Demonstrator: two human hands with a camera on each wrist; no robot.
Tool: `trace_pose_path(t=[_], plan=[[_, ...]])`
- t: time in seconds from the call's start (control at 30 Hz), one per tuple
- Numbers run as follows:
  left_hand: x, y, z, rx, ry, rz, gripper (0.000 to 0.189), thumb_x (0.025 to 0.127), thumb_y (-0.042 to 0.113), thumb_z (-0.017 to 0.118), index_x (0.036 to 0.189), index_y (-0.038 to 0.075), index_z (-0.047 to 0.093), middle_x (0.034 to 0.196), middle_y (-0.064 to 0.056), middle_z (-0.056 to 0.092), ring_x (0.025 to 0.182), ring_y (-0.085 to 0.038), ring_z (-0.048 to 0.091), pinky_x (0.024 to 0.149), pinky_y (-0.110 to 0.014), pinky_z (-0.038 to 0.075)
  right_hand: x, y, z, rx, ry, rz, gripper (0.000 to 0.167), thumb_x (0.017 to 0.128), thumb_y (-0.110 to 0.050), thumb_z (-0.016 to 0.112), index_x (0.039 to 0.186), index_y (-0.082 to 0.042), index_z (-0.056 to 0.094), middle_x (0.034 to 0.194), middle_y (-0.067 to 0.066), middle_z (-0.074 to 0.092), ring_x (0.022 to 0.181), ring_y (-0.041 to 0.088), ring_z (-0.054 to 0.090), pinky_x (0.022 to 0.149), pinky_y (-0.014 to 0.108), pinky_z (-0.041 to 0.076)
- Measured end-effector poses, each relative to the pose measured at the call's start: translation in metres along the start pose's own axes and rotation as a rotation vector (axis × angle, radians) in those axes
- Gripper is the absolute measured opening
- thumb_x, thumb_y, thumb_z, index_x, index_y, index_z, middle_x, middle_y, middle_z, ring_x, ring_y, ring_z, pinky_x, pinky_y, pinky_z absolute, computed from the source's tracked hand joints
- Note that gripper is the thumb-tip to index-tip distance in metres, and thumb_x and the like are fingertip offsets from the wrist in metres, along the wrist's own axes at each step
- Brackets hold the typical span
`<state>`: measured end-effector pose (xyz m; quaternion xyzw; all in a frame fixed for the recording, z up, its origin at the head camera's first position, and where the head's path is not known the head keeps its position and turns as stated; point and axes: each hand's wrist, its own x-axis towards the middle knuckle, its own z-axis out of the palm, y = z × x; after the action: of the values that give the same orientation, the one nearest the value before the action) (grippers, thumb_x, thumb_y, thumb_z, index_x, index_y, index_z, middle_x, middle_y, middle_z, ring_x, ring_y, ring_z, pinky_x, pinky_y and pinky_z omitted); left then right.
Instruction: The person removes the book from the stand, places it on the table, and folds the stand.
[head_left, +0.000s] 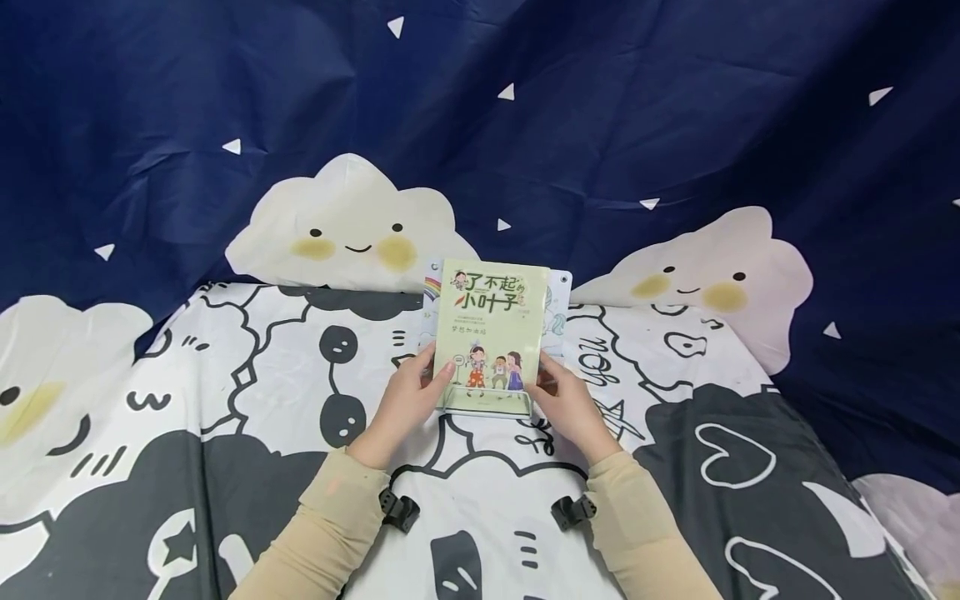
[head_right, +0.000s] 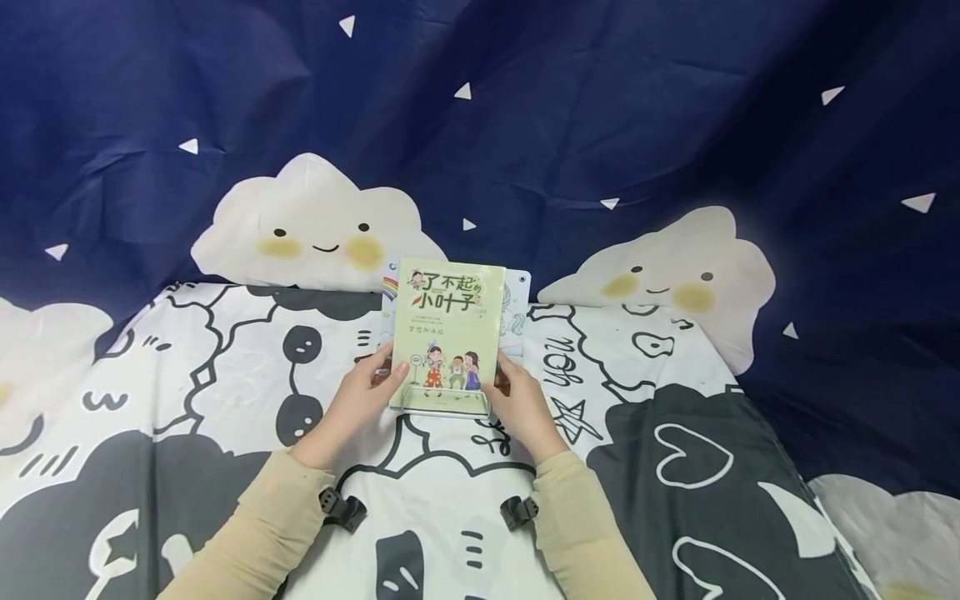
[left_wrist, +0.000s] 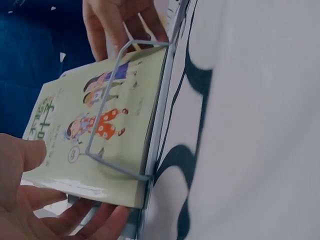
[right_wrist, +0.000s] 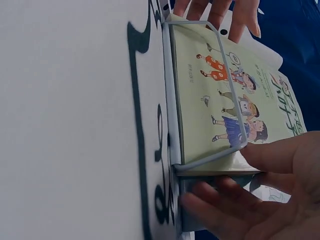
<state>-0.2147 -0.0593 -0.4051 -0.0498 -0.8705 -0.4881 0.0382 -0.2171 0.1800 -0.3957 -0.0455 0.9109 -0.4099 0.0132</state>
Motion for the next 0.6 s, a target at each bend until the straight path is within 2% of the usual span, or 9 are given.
trace_pose_path(t=[0.13,0.37,0.6], plan=[[-0.0013,0.0023,0.0019,0.026,0.023,-0.006,0.064,0.101,0.037,0.053,0.151,0.000,0.037,0.122,-0.024,0.059,0.107,-0.032,0.063,0.091,-0.046,0.054,-0.0011,-0.0024,-0.0005,0.013,-0.012,-0.002,0.062,0.099,-0.018,0.057,0.155,-0.004,0.031,0.120,0.018,0.060,0.115,0.034,0.061,0.099,0.049,0.051],[-0.0021,0.0039,0.0022,0.038,0.054,0.004,0.061,0.100,0.032,0.054,0.150,-0.001,0.039,0.114,-0.022,0.060,0.096,-0.027,0.060,0.084,-0.043,0.052,-0.0022,-0.0055,0.0006,0.025,0.015,-0.035,0.062,0.099,-0.013,0.058,0.154,-0.004,0.032,0.122,0.021,0.057,0.112,0.034,0.061,0.100,0.047,0.051],[-0.0023,0.0038,0.0014,0.044,0.072,0.018,0.061,0.099,0.029,0.056,0.149,-0.002,0.040,0.111,-0.023,0.060,0.093,-0.028,0.058,0.082,-0.042,0.051,-0.0026,-0.0076,0.0006,0.028,0.026,-0.050,0.062,0.099,-0.013,0.057,0.154,-0.002,0.031,0.123,0.020,0.055,0.110,0.033,0.060,0.097,0.046,0.052]])
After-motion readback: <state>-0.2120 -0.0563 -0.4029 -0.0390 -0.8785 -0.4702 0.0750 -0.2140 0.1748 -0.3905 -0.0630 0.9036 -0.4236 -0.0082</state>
